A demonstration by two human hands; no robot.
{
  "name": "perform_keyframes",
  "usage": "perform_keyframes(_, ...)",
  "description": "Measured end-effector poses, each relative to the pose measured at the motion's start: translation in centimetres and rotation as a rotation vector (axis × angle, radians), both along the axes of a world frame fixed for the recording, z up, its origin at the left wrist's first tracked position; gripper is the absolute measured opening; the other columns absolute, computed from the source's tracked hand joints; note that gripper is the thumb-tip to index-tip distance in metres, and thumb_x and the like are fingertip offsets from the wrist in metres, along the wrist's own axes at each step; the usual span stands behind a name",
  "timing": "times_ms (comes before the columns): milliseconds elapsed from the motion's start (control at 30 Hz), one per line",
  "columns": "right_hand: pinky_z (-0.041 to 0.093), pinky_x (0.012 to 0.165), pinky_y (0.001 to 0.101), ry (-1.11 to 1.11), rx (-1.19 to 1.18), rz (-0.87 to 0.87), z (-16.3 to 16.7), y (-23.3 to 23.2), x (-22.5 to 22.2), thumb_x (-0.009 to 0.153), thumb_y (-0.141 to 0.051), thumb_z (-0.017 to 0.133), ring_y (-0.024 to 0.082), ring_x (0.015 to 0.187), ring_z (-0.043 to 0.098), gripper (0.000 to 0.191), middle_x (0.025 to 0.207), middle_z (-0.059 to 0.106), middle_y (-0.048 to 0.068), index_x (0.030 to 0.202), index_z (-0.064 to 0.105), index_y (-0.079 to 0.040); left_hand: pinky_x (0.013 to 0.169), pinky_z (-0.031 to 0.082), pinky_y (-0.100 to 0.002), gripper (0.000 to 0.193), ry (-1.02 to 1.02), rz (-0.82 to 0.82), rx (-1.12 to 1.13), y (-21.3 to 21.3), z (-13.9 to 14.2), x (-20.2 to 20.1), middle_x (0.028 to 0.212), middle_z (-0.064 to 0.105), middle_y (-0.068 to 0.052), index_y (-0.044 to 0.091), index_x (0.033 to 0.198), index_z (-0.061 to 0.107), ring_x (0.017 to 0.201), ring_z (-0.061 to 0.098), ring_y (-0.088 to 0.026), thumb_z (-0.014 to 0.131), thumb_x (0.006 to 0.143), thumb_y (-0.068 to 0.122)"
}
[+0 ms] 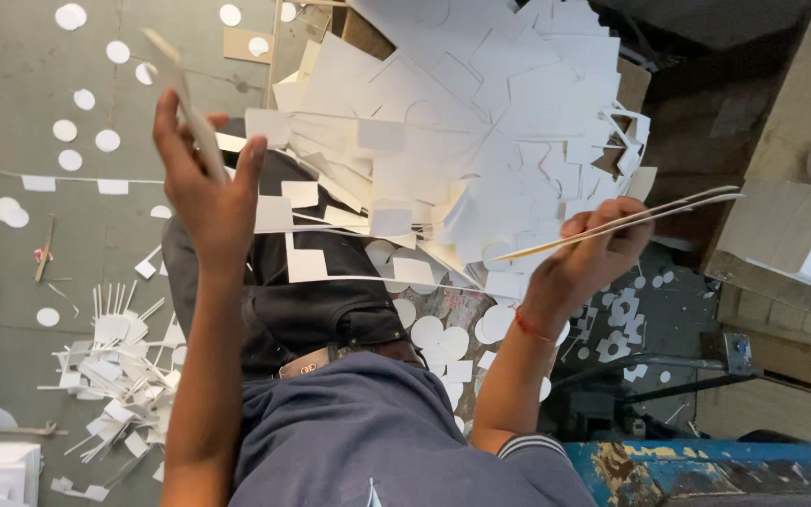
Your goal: The person sorts and stacks white paper cutouts with circular holes on a cluttered workbench. They repeatedly pick up stacks, separate individual pieces, and reorganize them into neat piles while discarding excess scraps.
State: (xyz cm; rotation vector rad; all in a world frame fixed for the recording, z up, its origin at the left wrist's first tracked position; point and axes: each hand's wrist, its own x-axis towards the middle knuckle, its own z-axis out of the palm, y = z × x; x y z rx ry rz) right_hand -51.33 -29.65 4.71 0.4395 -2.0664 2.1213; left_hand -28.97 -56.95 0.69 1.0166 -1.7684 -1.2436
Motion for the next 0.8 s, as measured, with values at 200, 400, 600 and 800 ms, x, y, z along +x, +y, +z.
perform_keyframes(200,0.049,0.06,0.023,-0.136,0.392,0.418,-1.3,-9.5,9.9,0.079,-0.001,0.073,0.006,0.069,0.055,0.043,0.081,0.058,-0.001,0.119,0.058,-0.004,0.087,0.047,-0.026,0.134,0.341,-0.39,0.286,10.0,5.3,2.1,0.116,0.053,-0.005,0.004,0.164,0.02,0.097,0.051,-0.012,0.081,0.071,0.077)
perform_keyframes(400,0.061,0.077,0.0345,0.027,0.597,0.596,-1.8,-11.9,13.5,0.083,-0.037,0.087,0.024,0.088,0.076,0.066,0.102,0.073,0.013,0.131,0.055,-0.005,0.097,0.049,-0.037,0.092,0.476,-0.209,0.498,10.5,7.1,5.0,0.11,0.06,-0.009,-0.001,0.136,0.045,0.099,0.06,-0.017,0.075,0.082,0.067)
perform_keyframes(600,0.055,0.107,0.0359,-0.137,0.414,0.748,-8.4,-6.4,8.2,0.092,-0.048,0.078,0.021,0.128,0.063,0.073,0.14,0.064,0.009,0.15,0.052,-0.011,0.104,0.042,-0.041,0.048,0.827,-0.132,0.92,10.8,3.9,7.5,0.079,0.042,0.001,-0.004,0.133,0.046,0.076,0.044,-0.012,0.064,0.103,0.028)
perform_keyframes(800,0.047,0.098,0.0515,0.128,1.266,0.095,-18.3,3.9,-8.5,0.076,-0.049,0.093,0.045,0.126,0.049,0.103,0.136,0.049,0.029,0.145,0.038,0.005,0.105,0.042,-0.04,0.052,0.843,-0.203,1.234,10.9,-0.2,9.3,0.076,0.041,0.001,-0.005,0.136,0.05,0.075,0.041,-0.012,0.06,0.102,0.033)
